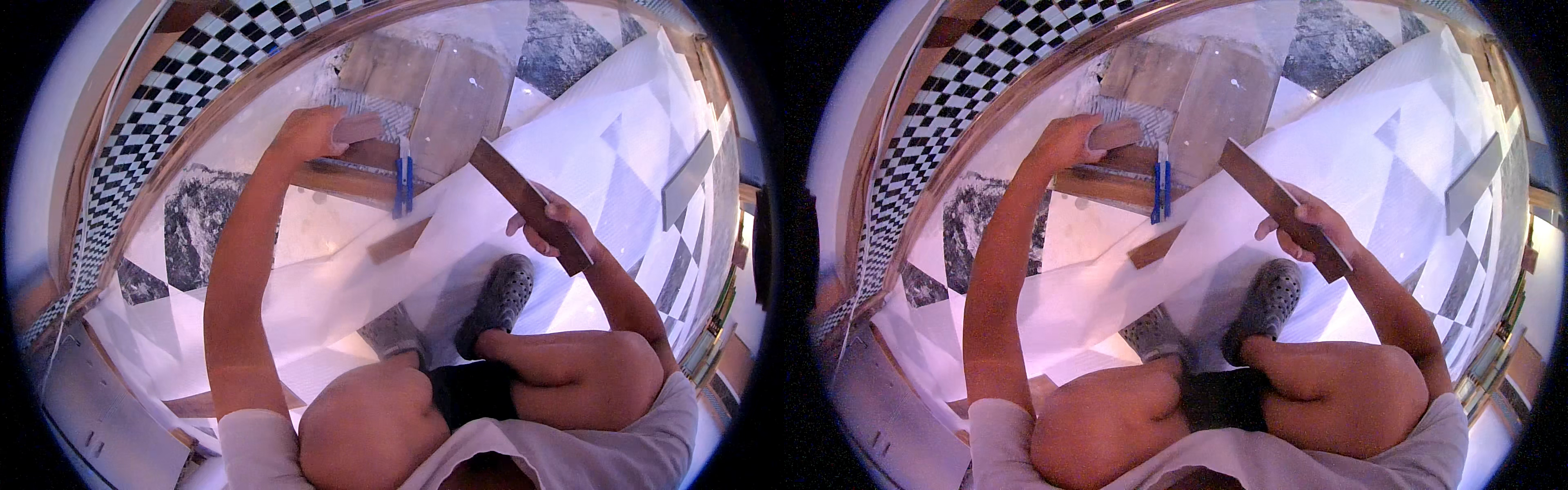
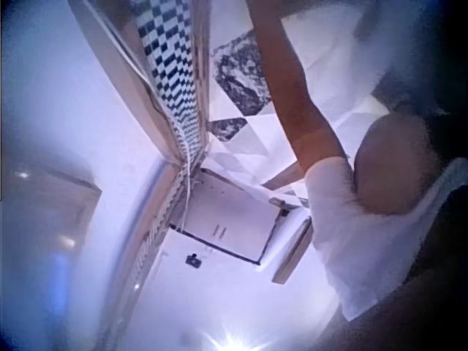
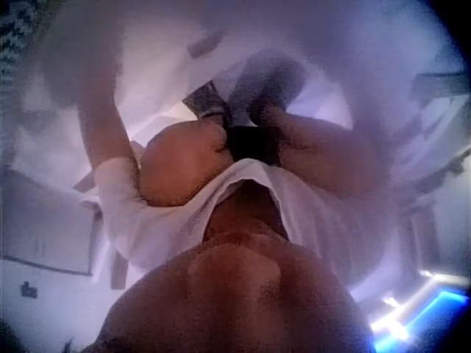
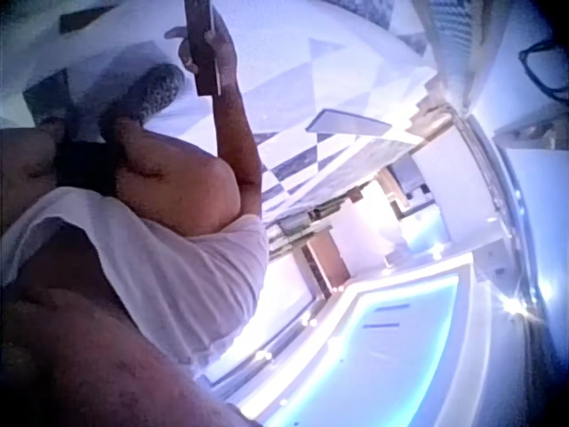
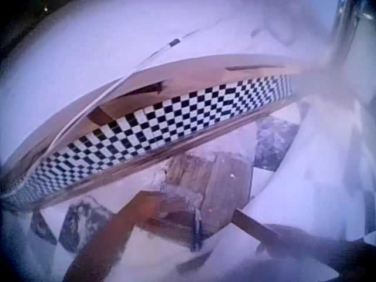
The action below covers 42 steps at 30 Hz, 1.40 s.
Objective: The person applies adhesive from a canister onto a floor section and then carefully positions and presses a small rectangular tile into place.
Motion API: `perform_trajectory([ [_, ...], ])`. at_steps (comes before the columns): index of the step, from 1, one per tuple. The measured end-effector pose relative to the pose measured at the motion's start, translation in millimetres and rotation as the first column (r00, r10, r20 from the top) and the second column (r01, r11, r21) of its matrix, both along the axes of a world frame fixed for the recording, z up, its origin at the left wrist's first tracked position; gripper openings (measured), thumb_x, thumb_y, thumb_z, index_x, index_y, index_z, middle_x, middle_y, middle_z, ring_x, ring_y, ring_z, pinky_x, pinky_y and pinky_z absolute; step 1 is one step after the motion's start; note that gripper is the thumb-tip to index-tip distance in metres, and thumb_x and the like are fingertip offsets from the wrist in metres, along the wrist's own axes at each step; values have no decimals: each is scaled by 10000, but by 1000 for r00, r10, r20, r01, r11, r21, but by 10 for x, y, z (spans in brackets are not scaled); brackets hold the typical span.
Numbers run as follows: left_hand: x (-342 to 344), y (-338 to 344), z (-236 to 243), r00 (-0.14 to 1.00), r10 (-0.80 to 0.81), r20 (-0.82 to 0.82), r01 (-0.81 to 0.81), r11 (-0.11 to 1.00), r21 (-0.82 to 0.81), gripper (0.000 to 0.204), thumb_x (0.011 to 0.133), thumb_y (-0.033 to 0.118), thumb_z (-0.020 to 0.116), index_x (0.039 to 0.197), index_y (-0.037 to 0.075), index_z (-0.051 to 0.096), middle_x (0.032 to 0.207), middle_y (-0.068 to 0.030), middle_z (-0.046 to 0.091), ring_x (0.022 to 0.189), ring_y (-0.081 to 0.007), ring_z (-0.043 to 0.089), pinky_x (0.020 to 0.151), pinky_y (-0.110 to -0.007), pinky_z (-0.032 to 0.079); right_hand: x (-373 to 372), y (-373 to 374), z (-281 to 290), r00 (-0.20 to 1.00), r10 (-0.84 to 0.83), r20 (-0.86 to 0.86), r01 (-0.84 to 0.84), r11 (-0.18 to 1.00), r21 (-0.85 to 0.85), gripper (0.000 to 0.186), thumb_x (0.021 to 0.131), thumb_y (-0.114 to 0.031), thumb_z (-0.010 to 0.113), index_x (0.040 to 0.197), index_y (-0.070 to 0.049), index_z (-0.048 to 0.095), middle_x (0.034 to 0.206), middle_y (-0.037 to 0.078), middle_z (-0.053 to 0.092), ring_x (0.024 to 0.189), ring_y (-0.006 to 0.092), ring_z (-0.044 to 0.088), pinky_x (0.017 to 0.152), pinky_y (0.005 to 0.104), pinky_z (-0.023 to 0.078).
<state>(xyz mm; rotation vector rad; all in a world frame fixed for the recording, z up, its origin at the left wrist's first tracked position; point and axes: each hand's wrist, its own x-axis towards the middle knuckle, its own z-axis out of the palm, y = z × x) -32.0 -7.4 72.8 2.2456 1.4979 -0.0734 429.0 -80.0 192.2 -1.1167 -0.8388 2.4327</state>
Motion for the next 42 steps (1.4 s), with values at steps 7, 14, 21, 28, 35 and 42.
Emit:
perform_trajectory([
  [7,323,274,-368,993,-117,-8,117,983,140,577,765,305,846,1276,100,674,1270,-129,583,1239,-339,566,1048,-448,483,213,-180,-109,983,61,171,-62,998,3,812,956,-395,644,1561,12,289,1165,259,682,711,160,658,518,252,491],
  [14,325,190,-450,992,-113,52,100,975,199,538,798,215,818,1310,135,675,1261,-122,584,1226,-336,555,1061,-457,467,390,-214,-277,972,38,230,-34,999,-23,751,963,-373,643,1534,-4,324,1170,243,699,718,182,701,551,263,518],
  [21,292,114,-494,999,-8,45,0,985,170,520,835,164,783,1341,180,664,1330,-104,577,1272,-330,538,1100,-441,445,210,-70,-308,972,69,225,-75,997,16,716,974,-360,625,1520,-9,322,1185,251,697,724,185,701,537,252,514],
  [28,343,15,-613,999,24,44,-34,968,247,512,880,143,730,1381,169,632,1419,-102,550,1340,-322,505,1144,-432,417,103,84,-300,973,89,211,-103,993,56,794,983,-481,591,1496,58,312,1222,287,675,810,241,720,592,284,564],
  [35,712,-301,-138,947,52,316,-164,926,339,642,864,226,762,1450,86,541,1410,-158,560,1353,-350,504,1153,-470,403,-203,473,-206,914,302,272,-326,944,46,646,1026,-435,551,1429,61,460,1249,286,654,1065,320,712,852,426,616],
  [42,955,-661,307,973,-85,214,17,954,300,693,793,230,831,1396,52,539,1331,-186,599,1280,-392,543,1100,-506,430,-962,1104,-305,492,374,786,-870,232,435,336,1022,-269,591,1140,39,656,1101,216,701,1036,399,677,891,483,534],
])
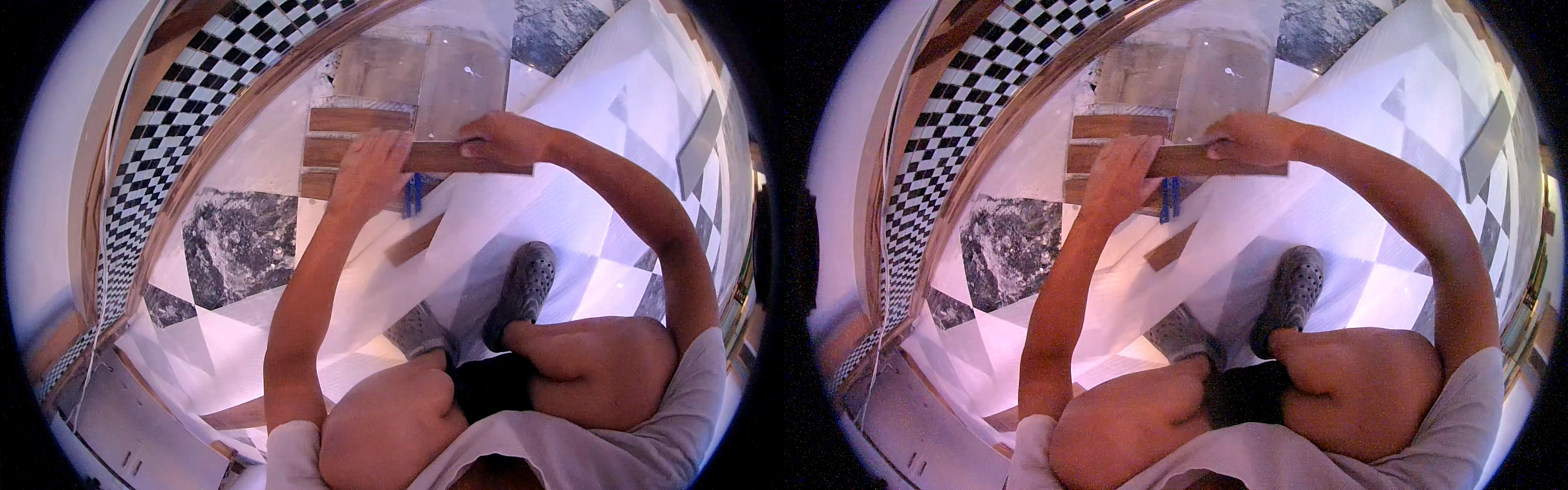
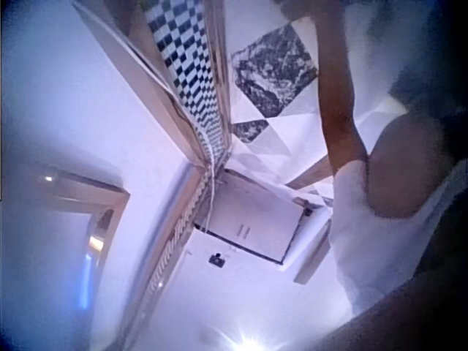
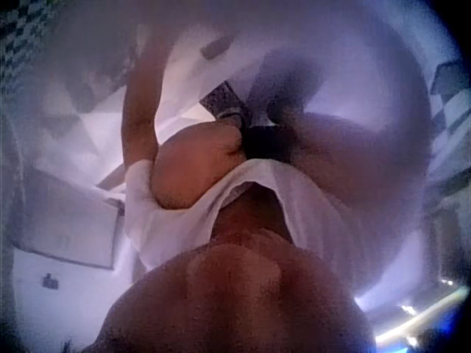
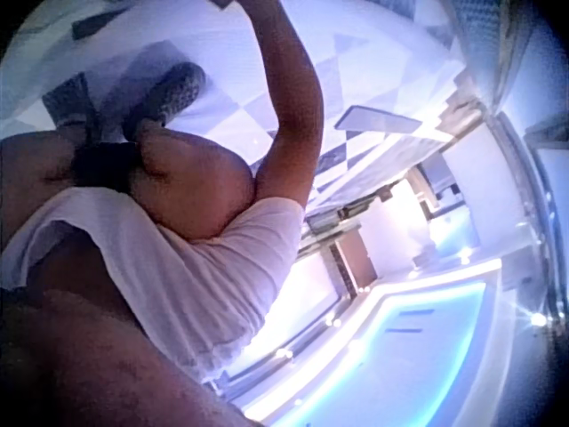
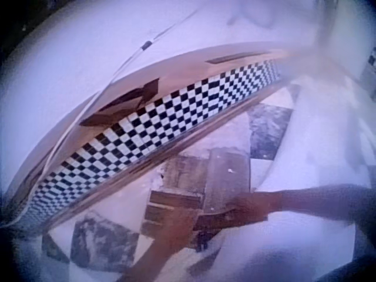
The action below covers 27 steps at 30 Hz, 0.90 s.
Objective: The person applies adhesive from a canister onto a floor section and then carefully positions and presses a small rectangular tile into place.
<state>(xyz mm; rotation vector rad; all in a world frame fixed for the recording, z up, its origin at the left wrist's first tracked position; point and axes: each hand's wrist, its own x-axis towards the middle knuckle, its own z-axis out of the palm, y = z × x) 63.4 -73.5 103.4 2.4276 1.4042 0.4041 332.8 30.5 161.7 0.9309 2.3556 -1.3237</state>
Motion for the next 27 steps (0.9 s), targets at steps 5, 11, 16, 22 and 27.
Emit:
perform_trajectory([
  [5,-196,-147,-173,965,245,-91,-253,963,-94,628,780,198,837,1316,34,554,1244,-209,598,1194,-412,563,1016,-511,460,-308,-139,-427,885,170,-434,244,624,742,254,982,-218,629,1154,-33,651,1021,178,674,940,368,655,862,467,547],
  [11,-706,-393,-493,908,407,-97,-415,904,-101,598,812,211,819,1295,2,536,1189,-215,574,1122,-427,566,969,-517,458,-707,-992,-586,985,-9,-170,69,935,347,337,991,-324,613,1222,-82,655,1003,180,687,957,388,683,816,485,574],
  [16,-602,-302,-655,907,419,-39,-420,899,-126,622,836,254,813,1316,-11,519,1226,-230,568,1145,-439,562,988,-529,451,-786,-1111,-976,994,-63,85,38,965,261,415,1006,-433,558,1204,-81,655,957,223,708,880,411,714,761,545,577],
  [22,-454,-145,-762,917,395,-55,-399,903,-160,675,861,342,795,1362,-12,512,1320,-251,570,1220,-456,546,1042,-530,440,-321,-1246,-979,888,-443,-124,459,872,170,273,965,-312,650,1063,-59,627,990,215,687,940,421,685,844,515,542],
  [27,-648,10,-900,965,256,-59,-261,961,-97,661,837,263,809,1386,35,519,1321,-212,551,1244,-426,525,1066,-519,413,133,-1383,-859,734,-642,-222,677,718,161,240,930,-175,730,1083,-61,585,967,171,694,885,387,690,800,454,534],
])
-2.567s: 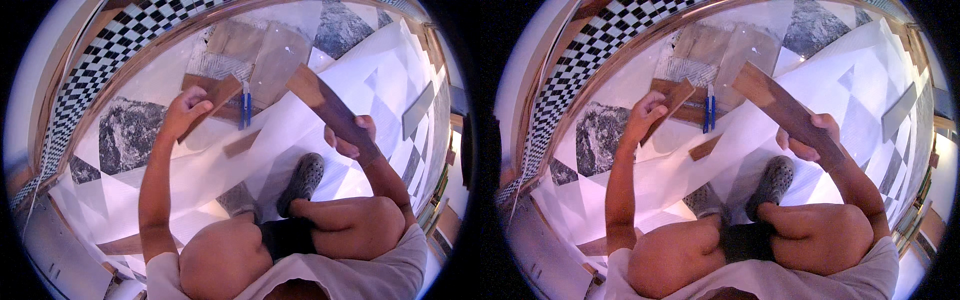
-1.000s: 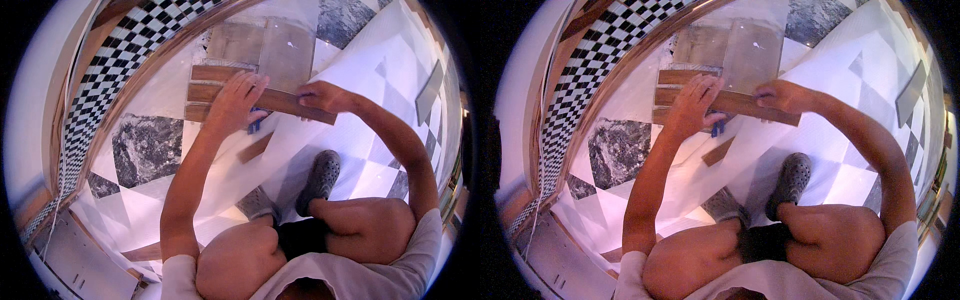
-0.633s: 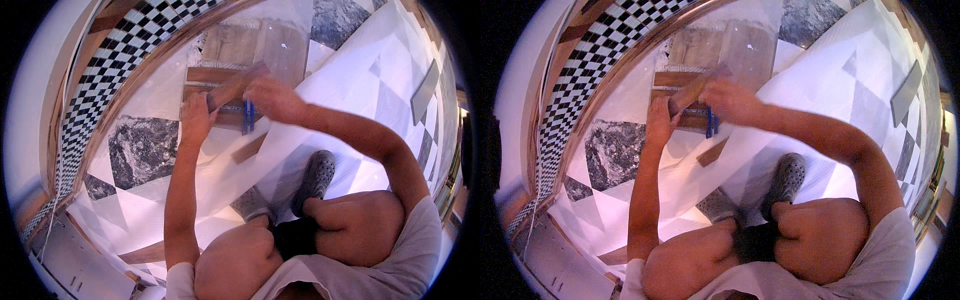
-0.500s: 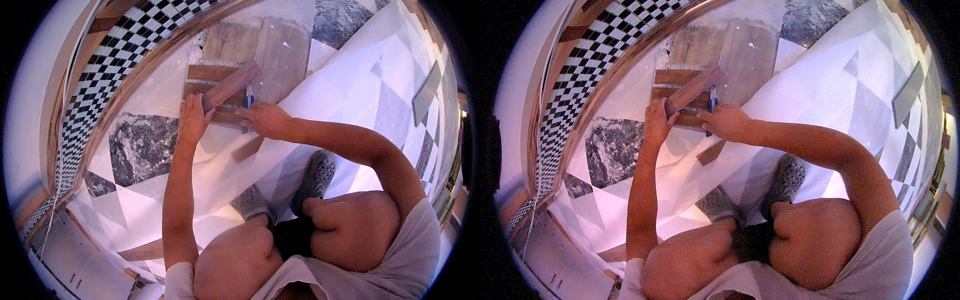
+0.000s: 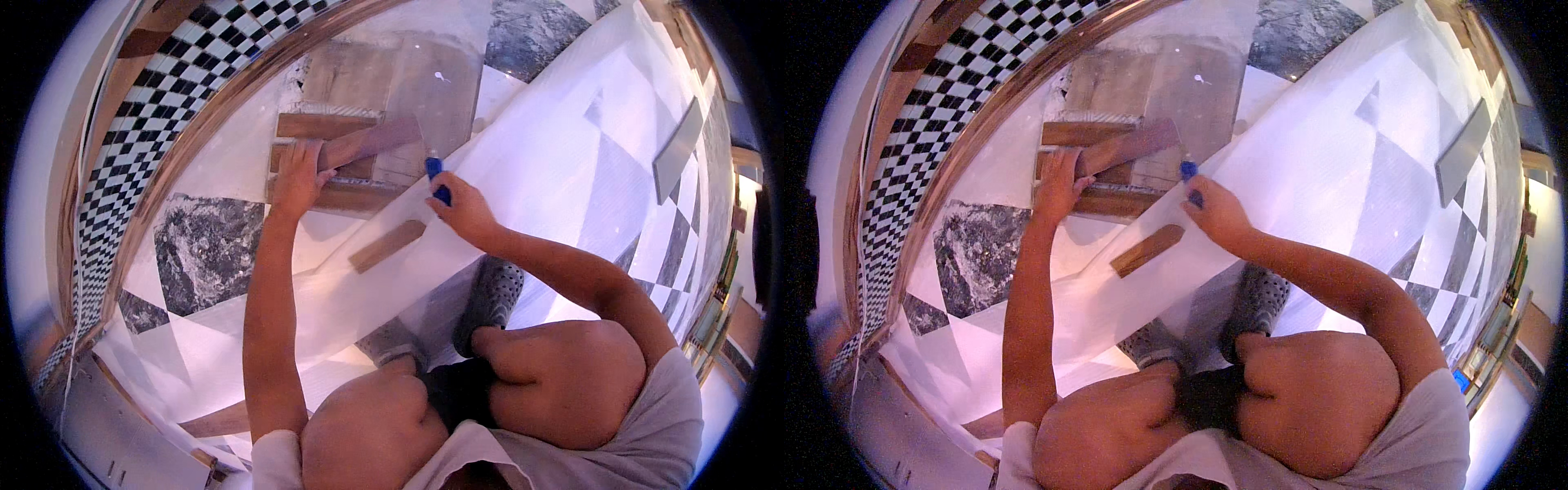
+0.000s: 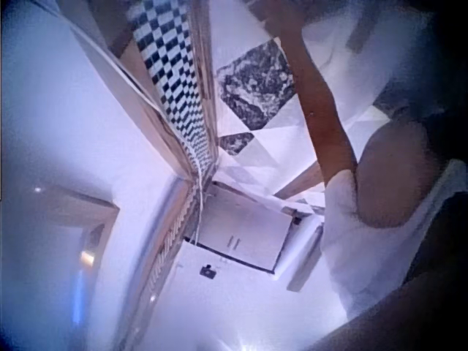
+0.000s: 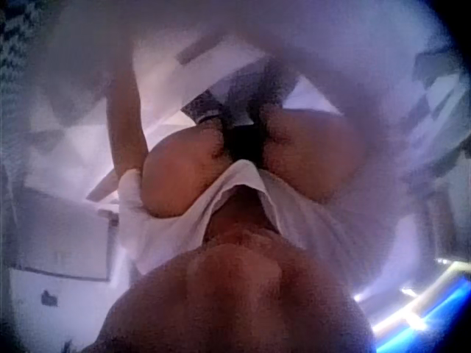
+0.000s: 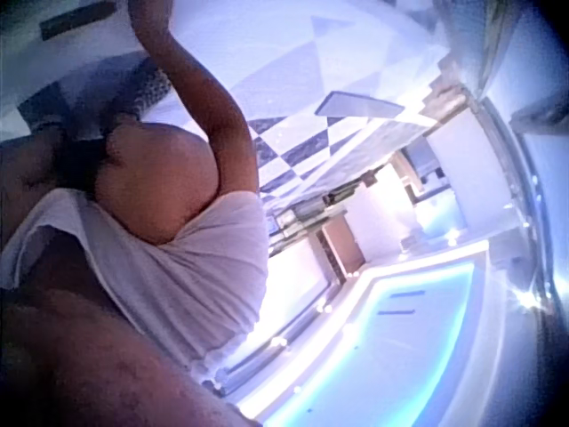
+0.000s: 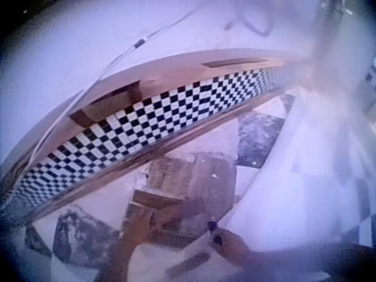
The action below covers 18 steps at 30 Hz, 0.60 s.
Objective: The person applies adhesive from a canister onto a floor section and then carefully positions and presses a small rectangular tile into place.
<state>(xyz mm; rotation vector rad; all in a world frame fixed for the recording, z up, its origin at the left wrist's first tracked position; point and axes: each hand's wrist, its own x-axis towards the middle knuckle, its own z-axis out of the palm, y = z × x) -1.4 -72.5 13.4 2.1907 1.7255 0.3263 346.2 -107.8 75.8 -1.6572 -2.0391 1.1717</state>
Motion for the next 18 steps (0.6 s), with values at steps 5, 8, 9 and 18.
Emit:
perform_trajectory([
  [5,-261,424,177,986,-104,-132,109,993,33,715,791,236,833,1425,75,545,1381,-163,533,1319,-384,484,1129,-491,383,217,47,102,990,-137,-34,129,974,-188,226,951,-137,699,1106,-52,558,1056,190,685,980,365,690,870,447,531],
  [8,-252,599,202,979,-125,-159,131,991,26,724,794,226,831,1441,78,543,1440,-151,515,1363,-372,459,1168,-478,362,227,53,-6,995,-101,-22,98,988,-121,234,971,-125,697,1125,-69,530,930,145,672,770,228,696,746,383,558],
  [9,-202,628,188,981,-149,-127,149,989,-10,720,811,218,822,1456,82,530,1460,-150,506,1373,-373,453,1177,-473,359,227,60,-32,995,-101,-23,97,986,-133,236,973,-123,691,1136,-71,528,936,149,671,769,231,697,742,384,559],
  [18,118,561,0,989,-136,-53,138,990,20,606,862,249,770,1421,111,582,1455,-109,536,1361,-348,480,1174,-460,372,72,205,-58,991,-125,-56,115,981,-155,564,933,-118,674,1448,-163,449,1190,286,669,1062,480,674,895,491,549],
])
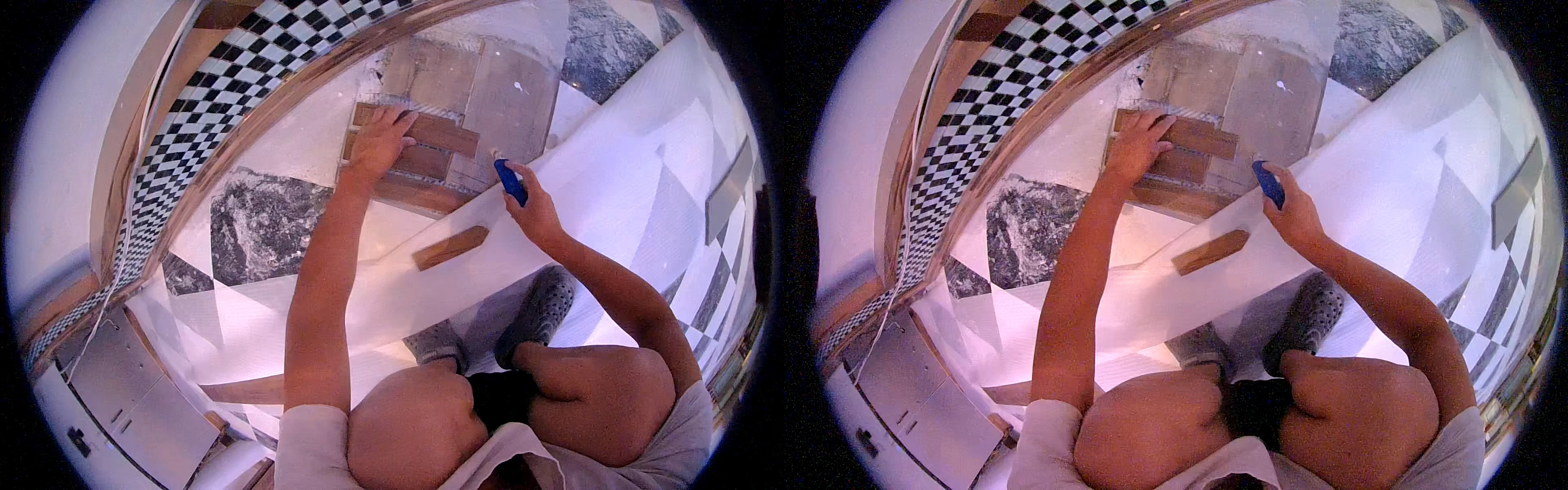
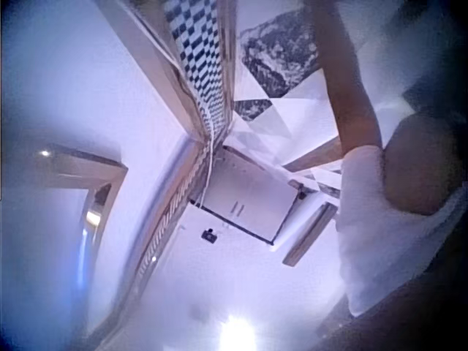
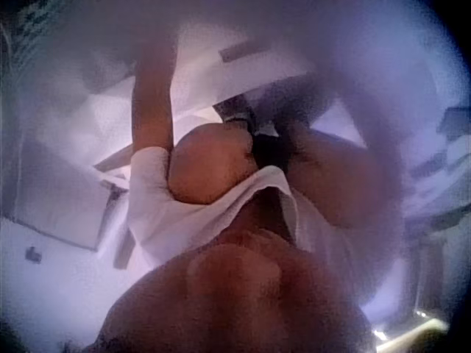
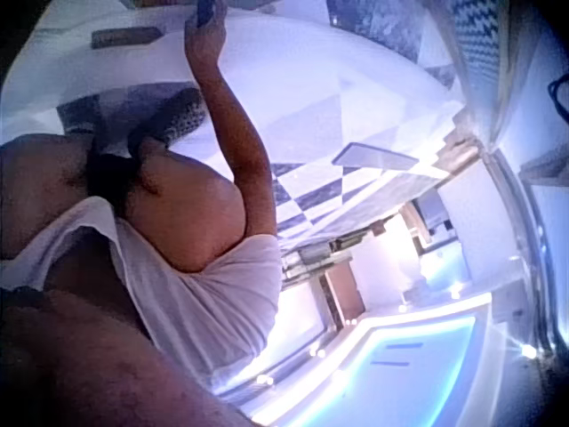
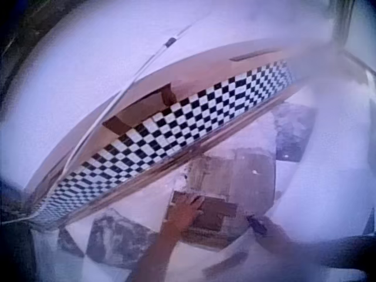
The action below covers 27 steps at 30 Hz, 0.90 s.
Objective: The person applies adhesive from a canister onto a floor section and then carefully positions and presses a small rectangular tile into place.
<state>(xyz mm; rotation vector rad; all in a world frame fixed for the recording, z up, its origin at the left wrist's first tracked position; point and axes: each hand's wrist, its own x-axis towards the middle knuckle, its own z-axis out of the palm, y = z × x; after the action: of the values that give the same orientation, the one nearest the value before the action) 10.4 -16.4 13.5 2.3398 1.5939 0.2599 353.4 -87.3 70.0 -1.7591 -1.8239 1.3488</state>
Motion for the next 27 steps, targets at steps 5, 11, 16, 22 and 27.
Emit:
perform_trajectory([
  [5,-122,52,-35,998,59,-35,-60,998,-22,572,863,240,765,1396,109,605,1425,-97,556,1339,-338,494,1159,-460,380,-91,42,22,999,-17,45,19,998,-52,644,937,-141,684,1510,-108,392,1199,326,657,1054,482,682,902,485,553],
  [11,-197,47,10,999,19,-45,-18,1000,13,613,855,240,779,1415,85,584,1447,-104,545,1339,-338,489,1165,-450,372,-145,57,-45,998,27,53,-28,999,29,651,927,-224,723,1461,-9,418,1199,295,663,1038,437,694,932,458,545],
  [16,17,98,38,999,-51,-14,51,998,-31,652,852,250,784,1444,96,556,1453,-112,542,1351,-339,482,1164,-455,370,-153,164,-43,996,49,79,-50,999,3,549,957,-247,670,1375,36,455,1081,309,670,985,440,695,874,475,548],
  [22,50,160,-26,996,-92,-6,92,996,-10,623,848,257,790,1411,90,583,1436,-127,555,1341,-348,494,1158,-461,372,-235,377,-75,997,38,-67,-48,987,-154,364,1029,-276,512,1163,61,485,825,274,654,746,428,675,708,506,547],
  [27,153,141,63,993,-115,-2,115,993,25,602,830,243,808,1364,55,604,1375,-145,572,1282,-362,532,1100,-467,427,-263,472,53,992,-70,-109,51,985,-164,332,1051,-289,478,1067,42,498,771,231,661,661,358,686,617,460,562],
])
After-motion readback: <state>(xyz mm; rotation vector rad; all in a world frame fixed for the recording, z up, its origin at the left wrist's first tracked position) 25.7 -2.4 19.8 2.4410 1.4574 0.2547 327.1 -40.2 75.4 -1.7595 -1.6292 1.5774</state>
